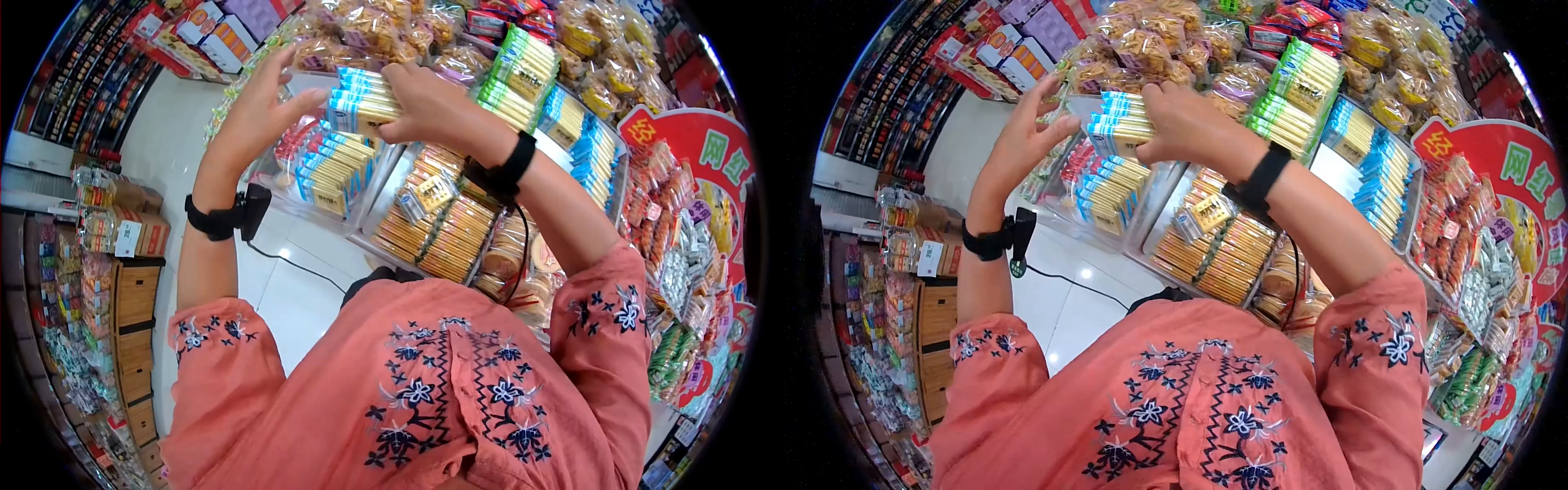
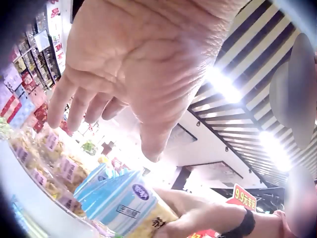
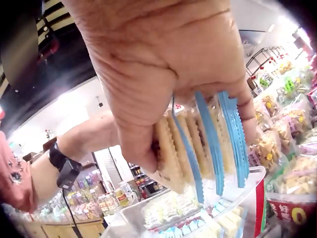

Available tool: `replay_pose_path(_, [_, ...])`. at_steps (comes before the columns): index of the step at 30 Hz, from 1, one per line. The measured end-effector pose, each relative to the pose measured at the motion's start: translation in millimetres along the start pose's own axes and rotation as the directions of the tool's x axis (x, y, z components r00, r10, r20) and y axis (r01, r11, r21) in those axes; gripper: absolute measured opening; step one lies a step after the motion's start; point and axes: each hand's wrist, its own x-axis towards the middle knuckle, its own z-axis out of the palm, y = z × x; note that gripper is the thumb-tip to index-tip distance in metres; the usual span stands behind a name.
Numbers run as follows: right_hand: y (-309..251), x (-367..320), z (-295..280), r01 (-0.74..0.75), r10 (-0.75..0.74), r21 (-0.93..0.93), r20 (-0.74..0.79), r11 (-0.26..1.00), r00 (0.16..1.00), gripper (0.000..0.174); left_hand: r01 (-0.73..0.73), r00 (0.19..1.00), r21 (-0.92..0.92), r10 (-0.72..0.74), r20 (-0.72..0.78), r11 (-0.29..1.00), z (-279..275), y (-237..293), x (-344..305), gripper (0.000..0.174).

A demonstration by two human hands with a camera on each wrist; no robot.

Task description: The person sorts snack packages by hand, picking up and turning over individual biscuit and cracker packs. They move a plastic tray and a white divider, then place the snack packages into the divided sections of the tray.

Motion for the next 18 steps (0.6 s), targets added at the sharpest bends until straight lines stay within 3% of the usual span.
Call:
replay_pose_path(3, [14, 33, 37, 0.033, -0.033, -0.023, -0.006, 0.999, 0.999, 0.062, 0.108, 0.994, -0.069, -0.106, 0.028, 0.992, -3, -18, -16, 0.084])
replay_pose_path(5, [12, 48, 54, -0.047, 0.049, -0.032, 0.049, 0.998, 0.998, 0.065, 0.200, 0.980, -0.098, -0.197, 0.044, 0.975, -1, -28, -31, 0.081])
replay_pose_path(8, [16, 66, 83, -0.069, 0.070, -0.041, 0.023, 0.997, 0.997, 0.072, 0.219, 0.976, -0.214, -0.217, 0.033, 0.952, 7, -40, -54, 0.079])
replay_pose_path(11, [19, 81, 104, -0.118, 0.121, -0.044, 0.076, 0.992, 0.990, 0.074, 0.216, 0.976, -0.170, -0.215, 0.024, 0.961, 20, -48, -73, 0.077])
replay_pose_path(17, [26, 87, 139, -0.032, 0.018, -0.128, -0.108, 0.991, 0.994, 0.065, 0.347, 0.938, -0.223, -0.340, 0.073, 0.911, 42, -45, -91, 0.073])
replay_pose_path(18, [26, 85, 143, -0.001, -0.032, -0.223, -0.142, 0.975, 0.989, 0.059, 0.336, 0.942, -0.199, -0.328, 0.071, 0.921, 46, -47, -92, 0.073])
